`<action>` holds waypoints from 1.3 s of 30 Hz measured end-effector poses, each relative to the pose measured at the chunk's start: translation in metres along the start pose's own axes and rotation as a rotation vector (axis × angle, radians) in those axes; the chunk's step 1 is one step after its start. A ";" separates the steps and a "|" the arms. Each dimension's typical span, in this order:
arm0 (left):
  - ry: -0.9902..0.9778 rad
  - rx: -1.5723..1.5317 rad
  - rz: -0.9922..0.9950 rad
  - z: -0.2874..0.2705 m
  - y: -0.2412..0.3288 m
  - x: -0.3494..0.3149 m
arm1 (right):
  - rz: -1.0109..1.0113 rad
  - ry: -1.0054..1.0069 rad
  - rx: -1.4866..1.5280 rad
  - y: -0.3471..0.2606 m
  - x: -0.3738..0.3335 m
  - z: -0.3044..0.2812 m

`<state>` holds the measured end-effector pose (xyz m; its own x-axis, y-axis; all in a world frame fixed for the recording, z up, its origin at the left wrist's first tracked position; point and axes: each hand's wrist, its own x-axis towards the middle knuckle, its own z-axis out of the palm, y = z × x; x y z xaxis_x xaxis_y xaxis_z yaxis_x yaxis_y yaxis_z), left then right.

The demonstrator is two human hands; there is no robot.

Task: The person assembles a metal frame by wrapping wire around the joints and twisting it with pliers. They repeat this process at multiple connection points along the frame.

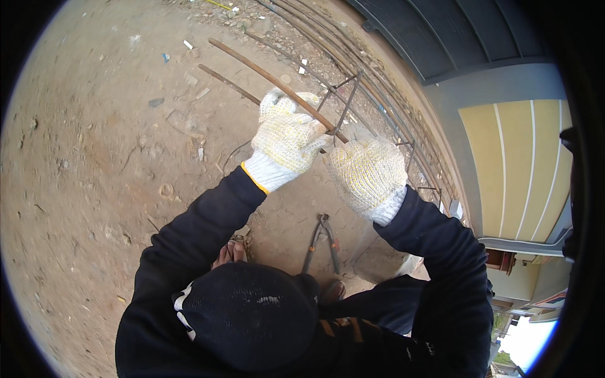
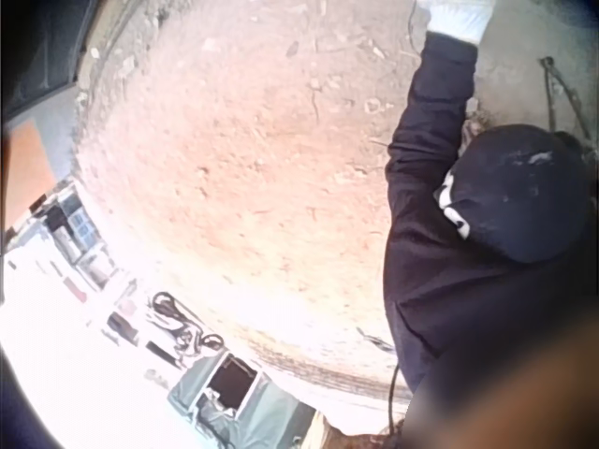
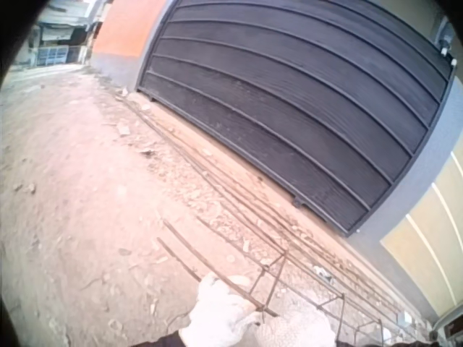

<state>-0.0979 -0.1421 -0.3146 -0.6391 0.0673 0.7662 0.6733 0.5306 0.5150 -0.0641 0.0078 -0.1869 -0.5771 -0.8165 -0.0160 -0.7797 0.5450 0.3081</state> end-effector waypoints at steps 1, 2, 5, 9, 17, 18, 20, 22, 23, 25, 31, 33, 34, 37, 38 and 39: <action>-0.010 -0.002 0.000 0.000 0.000 0.000 | -0.046 -0.003 -0.068 -0.001 0.000 0.002; -0.024 0.013 0.009 0.001 0.000 -0.001 | -0.074 -0.075 -0.102 -0.003 0.002 0.004; -0.048 0.028 0.019 0.002 -0.002 -0.001 | -0.185 -0.111 -0.122 -0.002 0.006 0.009; -0.108 -0.046 0.061 -0.004 -0.009 0.001 | -0.273 -0.204 -0.301 0.004 0.003 0.015; -0.082 -0.116 0.013 -0.009 -0.007 0.009 | -0.030 -0.190 -0.177 0.002 0.005 0.006; -0.123 -0.086 -0.001 -0.008 -0.006 0.009 | 0.057 -0.187 -0.125 0.002 0.003 -0.003; -0.157 -0.042 -0.007 -0.006 -0.005 0.010 | 0.178 -0.214 0.032 0.002 -0.008 -0.022; -0.127 -0.009 0.007 -0.004 -0.005 0.009 | 0.333 -0.183 0.166 0.007 -0.021 -0.037; -0.107 -0.019 0.023 -0.004 -0.005 0.009 | 0.399 -0.119 0.234 0.013 -0.028 -0.040; -0.030 -0.047 0.047 -0.003 -0.004 0.009 | 0.565 0.140 0.402 0.031 -0.031 -0.031; -0.092 0.014 0.064 -0.006 0.001 0.008 | 0.587 -0.427 1.406 0.104 -0.007 0.028; -0.119 0.045 0.052 -0.008 0.002 0.008 | 0.711 -0.512 1.676 0.113 0.002 0.045; -0.127 0.063 0.038 -0.009 0.003 0.008 | 0.610 -0.553 1.700 0.114 0.006 0.052; -0.157 0.079 0.037 -0.009 0.004 0.008 | 0.454 -0.788 1.870 0.112 0.012 0.067; -0.122 0.068 0.044 -0.008 0.003 0.008 | 0.424 -0.860 1.910 0.109 0.012 0.071; -0.088 0.056 0.052 -0.007 0.003 0.008 | 0.389 -0.919 1.964 0.107 0.012 0.075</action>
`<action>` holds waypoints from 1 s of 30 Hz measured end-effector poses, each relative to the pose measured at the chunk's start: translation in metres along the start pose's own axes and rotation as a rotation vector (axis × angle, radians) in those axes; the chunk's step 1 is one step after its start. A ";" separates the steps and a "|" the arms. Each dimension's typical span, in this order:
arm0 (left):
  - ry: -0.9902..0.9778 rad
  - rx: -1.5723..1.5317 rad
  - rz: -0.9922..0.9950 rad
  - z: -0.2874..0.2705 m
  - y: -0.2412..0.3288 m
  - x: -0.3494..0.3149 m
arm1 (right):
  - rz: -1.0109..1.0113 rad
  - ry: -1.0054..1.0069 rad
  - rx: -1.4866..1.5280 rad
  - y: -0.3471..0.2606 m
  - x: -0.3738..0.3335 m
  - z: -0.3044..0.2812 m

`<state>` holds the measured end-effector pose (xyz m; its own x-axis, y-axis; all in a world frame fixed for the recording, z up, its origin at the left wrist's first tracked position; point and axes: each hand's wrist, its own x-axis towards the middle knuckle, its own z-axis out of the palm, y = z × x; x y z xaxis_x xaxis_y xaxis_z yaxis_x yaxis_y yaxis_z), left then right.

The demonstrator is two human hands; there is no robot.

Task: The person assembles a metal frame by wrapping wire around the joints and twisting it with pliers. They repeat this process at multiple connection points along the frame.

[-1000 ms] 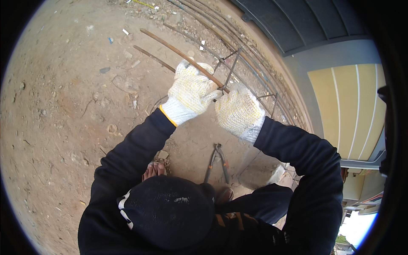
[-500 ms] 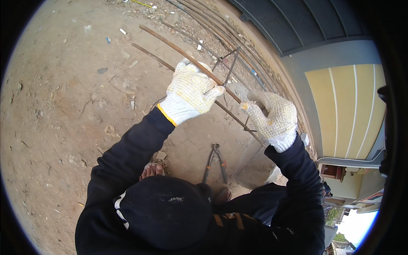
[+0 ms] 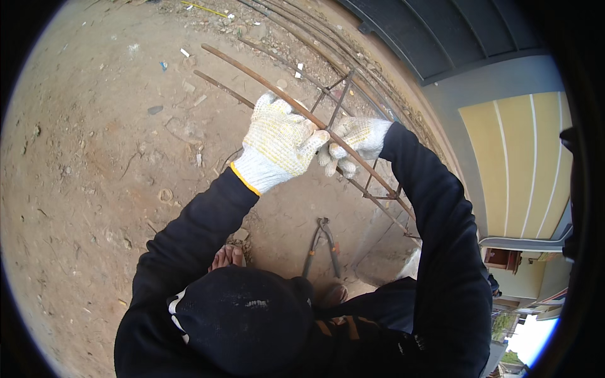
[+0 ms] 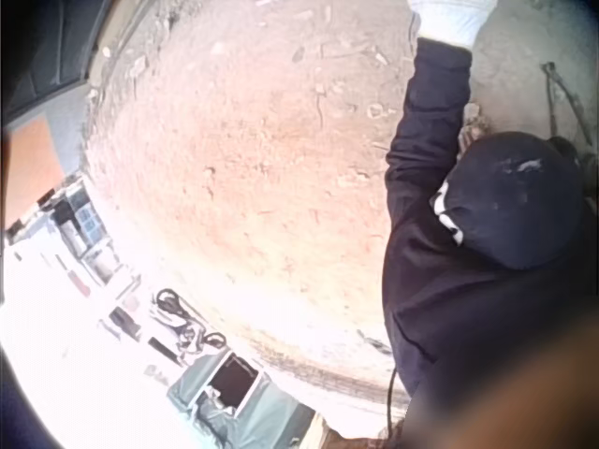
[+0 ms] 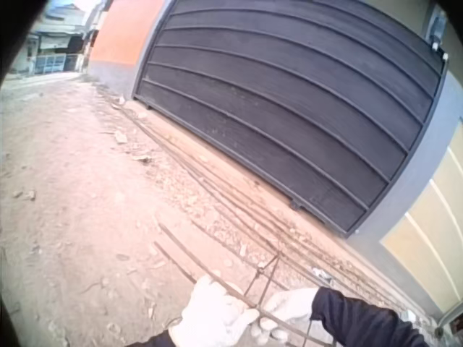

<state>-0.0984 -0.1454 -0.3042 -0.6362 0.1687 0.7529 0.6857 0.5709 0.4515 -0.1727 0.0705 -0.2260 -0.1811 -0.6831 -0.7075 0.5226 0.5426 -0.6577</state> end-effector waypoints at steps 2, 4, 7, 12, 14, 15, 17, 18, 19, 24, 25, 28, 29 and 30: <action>0.031 -0.013 0.022 0.002 -0.001 0.000 | -0.072 0.055 0.017 0.007 0.004 0.001; 0.031 -0.018 0.043 0.004 -0.002 -0.001 | -0.166 0.167 -0.026 0.012 0.005 0.005; 0.032 -0.063 0.024 0.003 -0.001 -0.001 | -0.300 0.542 -0.349 0.009 0.002 0.014; 0.028 -0.020 -0.006 -0.002 0.005 0.003 | -0.267 0.847 -0.778 -0.019 -0.014 0.037; 0.017 -0.018 -0.018 -0.004 0.007 0.003 | -0.250 0.914 -0.692 -0.027 -0.018 0.052; 0.009 -0.023 -0.031 -0.004 0.009 0.004 | -0.245 0.918 -0.687 -0.031 -0.022 0.059; 0.024 -0.021 -0.034 -0.005 0.008 0.003 | -0.178 0.964 -0.482 -0.030 -0.023 0.078; 0.047 -0.014 -0.024 -0.005 0.007 0.002 | -0.188 0.954 -0.380 -0.028 -0.023 0.088; 0.058 -0.014 -0.002 -0.005 0.006 0.000 | -0.175 1.051 -0.501 -0.025 -0.018 0.097; -0.011 -0.202 -0.115 -0.010 0.009 -0.015 | -0.393 1.367 -1.274 0.002 0.007 0.136; -0.029 -0.271 -0.184 -0.012 0.013 -0.019 | -0.385 1.419 -1.341 0.006 0.012 0.139; 0.057 -0.188 -0.207 -0.020 0.030 -0.028 | -0.452 1.518 -1.185 0.016 0.024 0.143; 0.003 -0.186 -0.266 -0.023 0.032 -0.028 | -0.487 1.530 -1.149 0.019 0.026 0.143; -0.039 -0.146 -0.293 -0.026 0.034 -0.027 | -0.515 1.570 -1.176 0.021 0.027 0.143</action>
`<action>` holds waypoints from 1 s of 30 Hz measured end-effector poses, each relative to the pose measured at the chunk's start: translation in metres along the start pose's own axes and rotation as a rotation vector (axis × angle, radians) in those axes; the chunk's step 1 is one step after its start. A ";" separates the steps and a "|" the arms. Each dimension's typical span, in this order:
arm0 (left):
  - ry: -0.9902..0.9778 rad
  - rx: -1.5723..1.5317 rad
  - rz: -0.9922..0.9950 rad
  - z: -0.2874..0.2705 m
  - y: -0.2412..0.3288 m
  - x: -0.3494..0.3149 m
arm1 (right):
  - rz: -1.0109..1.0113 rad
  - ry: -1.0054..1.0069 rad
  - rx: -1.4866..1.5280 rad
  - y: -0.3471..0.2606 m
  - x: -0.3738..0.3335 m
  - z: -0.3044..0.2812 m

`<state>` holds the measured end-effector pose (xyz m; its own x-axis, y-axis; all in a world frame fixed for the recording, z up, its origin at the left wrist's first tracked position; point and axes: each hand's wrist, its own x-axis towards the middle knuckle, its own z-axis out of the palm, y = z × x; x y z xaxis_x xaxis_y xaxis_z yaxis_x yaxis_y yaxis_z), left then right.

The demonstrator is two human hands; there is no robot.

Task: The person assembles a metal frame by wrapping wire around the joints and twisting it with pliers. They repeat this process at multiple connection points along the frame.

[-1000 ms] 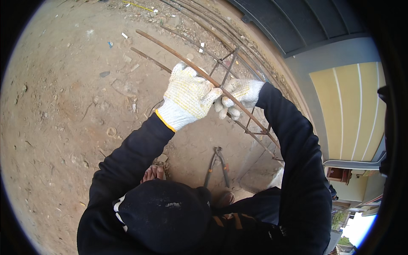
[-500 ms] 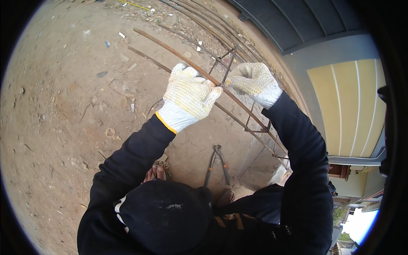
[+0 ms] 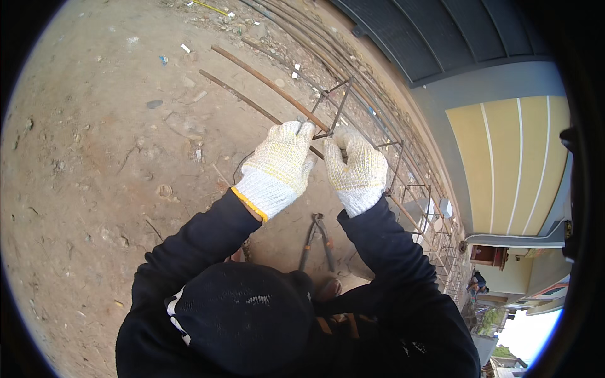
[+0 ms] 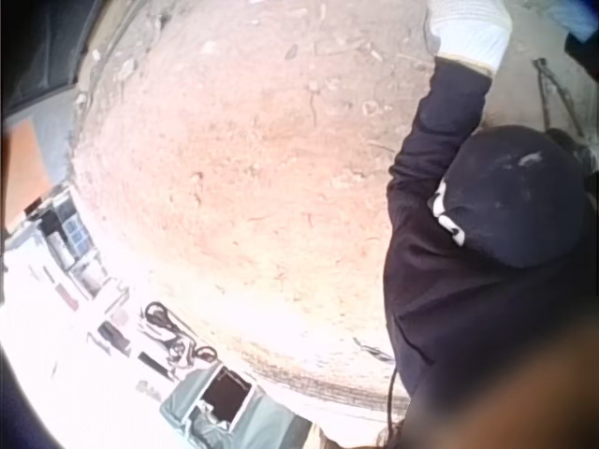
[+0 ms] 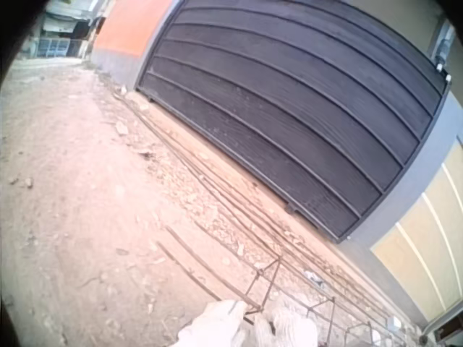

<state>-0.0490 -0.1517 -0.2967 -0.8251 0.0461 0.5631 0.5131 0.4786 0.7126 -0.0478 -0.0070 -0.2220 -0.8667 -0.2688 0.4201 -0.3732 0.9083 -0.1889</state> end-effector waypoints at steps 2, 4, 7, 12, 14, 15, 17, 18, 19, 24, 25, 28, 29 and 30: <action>-0.081 0.133 -0.005 -0.007 0.000 0.002 | -0.053 0.076 -0.035 0.002 0.000 0.001; -0.128 0.309 0.043 -0.014 -0.002 0.006 | -0.083 0.054 -0.135 0.005 0.005 -0.003; -0.332 0.226 0.043 -0.022 -0.003 0.007 | -0.151 0.003 -0.233 0.007 0.016 -0.011; -0.207 -0.097 0.345 -0.040 -0.019 0.011 | -0.179 -0.044 -0.200 -0.009 0.004 -0.020; -0.181 -0.178 0.455 -0.045 -0.023 0.015 | -0.132 -0.090 -0.289 -0.023 -0.013 -0.019; -0.169 -0.176 0.469 -0.048 -0.023 0.017 | -0.102 -0.115 -0.299 -0.029 -0.021 -0.017; -0.202 -0.179 0.453 -0.054 -0.020 0.019 | -0.110 -0.084 -0.335 -0.039 -0.030 -0.011; -0.174 -0.186 0.480 -0.057 -0.018 0.020 | -0.136 -0.134 -0.290 -0.042 -0.030 -0.010; -0.132 -0.202 0.525 -0.061 -0.015 0.021 | -0.173 -0.153 -0.244 -0.044 -0.029 -0.010; -0.490 -1.225 -0.435 -0.083 -0.003 0.003 | -0.278 -0.287 -0.121 -0.035 -0.013 -0.058; -0.577 -1.457 -0.715 -0.086 -0.001 -0.006 | -0.249 -0.254 -0.110 -0.032 -0.013 -0.072; -0.574 -2.041 -1.250 -0.077 0.008 -0.036 | -0.319 -0.148 -0.186 -0.029 -0.011 -0.076; -0.502 -1.975 -1.292 -0.069 0.015 -0.049 | -0.260 -0.242 -0.109 -0.030 -0.011 -0.073; -0.433 -1.864 -1.385 -0.061 0.020 -0.058 | -0.104 -0.292 0.142 -0.034 -0.012 -0.059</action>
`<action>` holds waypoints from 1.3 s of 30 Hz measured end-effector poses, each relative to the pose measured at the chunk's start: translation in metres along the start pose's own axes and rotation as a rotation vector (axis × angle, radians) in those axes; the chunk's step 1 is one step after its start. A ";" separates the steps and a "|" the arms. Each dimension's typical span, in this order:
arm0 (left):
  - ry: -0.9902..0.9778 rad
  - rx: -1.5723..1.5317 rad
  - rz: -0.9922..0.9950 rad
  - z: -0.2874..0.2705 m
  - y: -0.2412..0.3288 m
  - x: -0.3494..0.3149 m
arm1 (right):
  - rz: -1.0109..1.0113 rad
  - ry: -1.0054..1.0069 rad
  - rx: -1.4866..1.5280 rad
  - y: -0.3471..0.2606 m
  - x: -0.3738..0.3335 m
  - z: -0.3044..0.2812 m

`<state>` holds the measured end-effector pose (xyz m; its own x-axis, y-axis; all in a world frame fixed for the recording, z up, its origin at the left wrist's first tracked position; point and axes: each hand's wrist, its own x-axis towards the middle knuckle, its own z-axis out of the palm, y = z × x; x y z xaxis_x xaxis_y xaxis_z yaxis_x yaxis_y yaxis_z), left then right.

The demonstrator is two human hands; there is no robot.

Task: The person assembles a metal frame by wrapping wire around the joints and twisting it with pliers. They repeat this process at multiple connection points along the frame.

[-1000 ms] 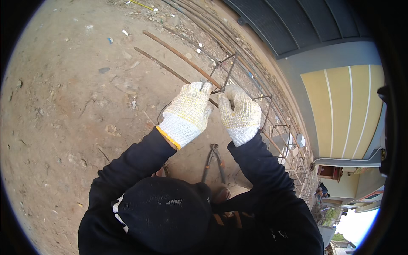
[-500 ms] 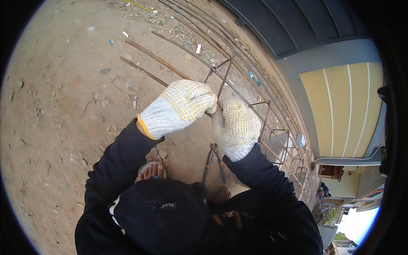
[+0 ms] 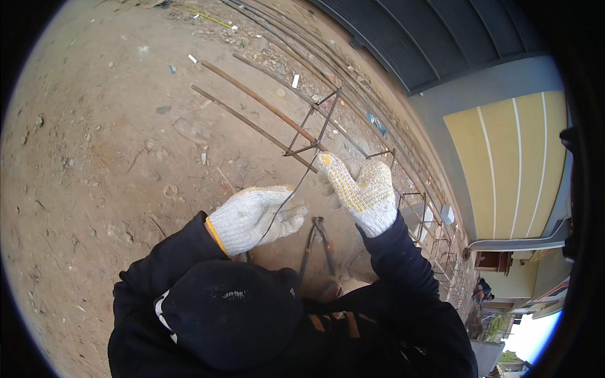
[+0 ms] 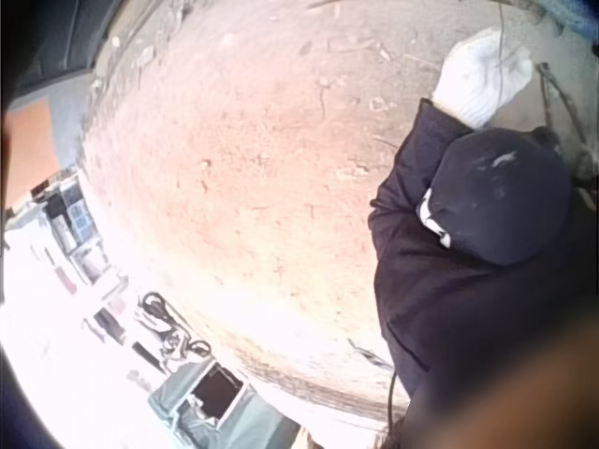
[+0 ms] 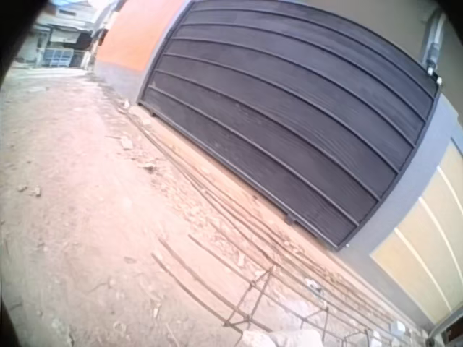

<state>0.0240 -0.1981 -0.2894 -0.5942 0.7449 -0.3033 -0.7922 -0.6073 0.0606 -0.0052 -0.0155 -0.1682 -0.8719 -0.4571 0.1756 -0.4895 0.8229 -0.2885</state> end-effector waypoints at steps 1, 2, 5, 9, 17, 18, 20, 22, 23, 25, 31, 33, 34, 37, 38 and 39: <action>-0.016 -0.044 -0.093 -0.003 -0.006 0.005 | 0.221 -0.133 0.123 -0.001 0.002 0.008; -0.093 -0.079 -0.067 -0.005 -0.010 0.011 | 0.378 -0.215 0.242 -0.003 0.003 0.017; -0.066 -0.126 -0.083 -0.004 -0.003 0.033 | 0.502 -0.039 0.665 -0.014 0.002 0.036; -0.497 -0.050 0.009 0.004 0.018 0.066 | 0.625 -0.067 0.802 -0.021 -0.004 0.028; -0.311 0.034 0.217 -0.006 0.009 0.081 | 0.476 -0.141 0.461 -0.023 0.003 0.020; -0.330 0.048 0.237 -0.006 0.009 0.081 | 0.484 -0.127 0.476 -0.023 0.003 0.019; -0.322 0.040 0.253 -0.003 0.008 0.083 | 0.542 -0.139 0.481 -0.022 0.003 0.017; -0.292 0.014 0.272 0.001 0.004 0.087 | 0.524 -0.145 0.422 -0.021 0.003 0.014; -0.264 -0.009 0.281 0.003 0.002 0.088 | 0.511 -0.159 0.385 -0.021 0.004 0.012; -0.250 -0.055 0.277 0.004 -0.002 0.090 | 0.504 -0.163 0.353 -0.023 0.004 0.009; -0.303 -0.073 0.263 0.002 0.000 0.081 | 0.351 -0.092 0.065 -0.006 0.007 -0.009; -0.295 -0.099 0.231 0.004 0.003 0.078 | 0.296 -0.093 0.002 0.012 0.010 -0.015; -0.288 -0.104 0.247 0.006 0.005 0.076 | 0.236 -0.103 -0.076 0.021 0.009 -0.016; -0.172 -0.040 0.249 0.010 0.011 0.068 | 0.086 -0.042 -0.187 0.038 0.003 -0.013; -0.153 0.001 0.246 0.012 0.015 0.065 | 0.146 -0.061 -0.236 0.039 -0.001 -0.009; -0.108 0.048 0.244 0.013 0.019 0.062 | 0.204 -0.080 -0.284 0.039 -0.008 -0.004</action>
<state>-0.0292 -0.1601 -0.2946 -0.7778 0.6048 -0.1710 -0.6278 -0.7606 0.1651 -0.0173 0.0217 -0.1770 -0.9552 -0.2892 0.0634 -0.2917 0.9559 -0.0347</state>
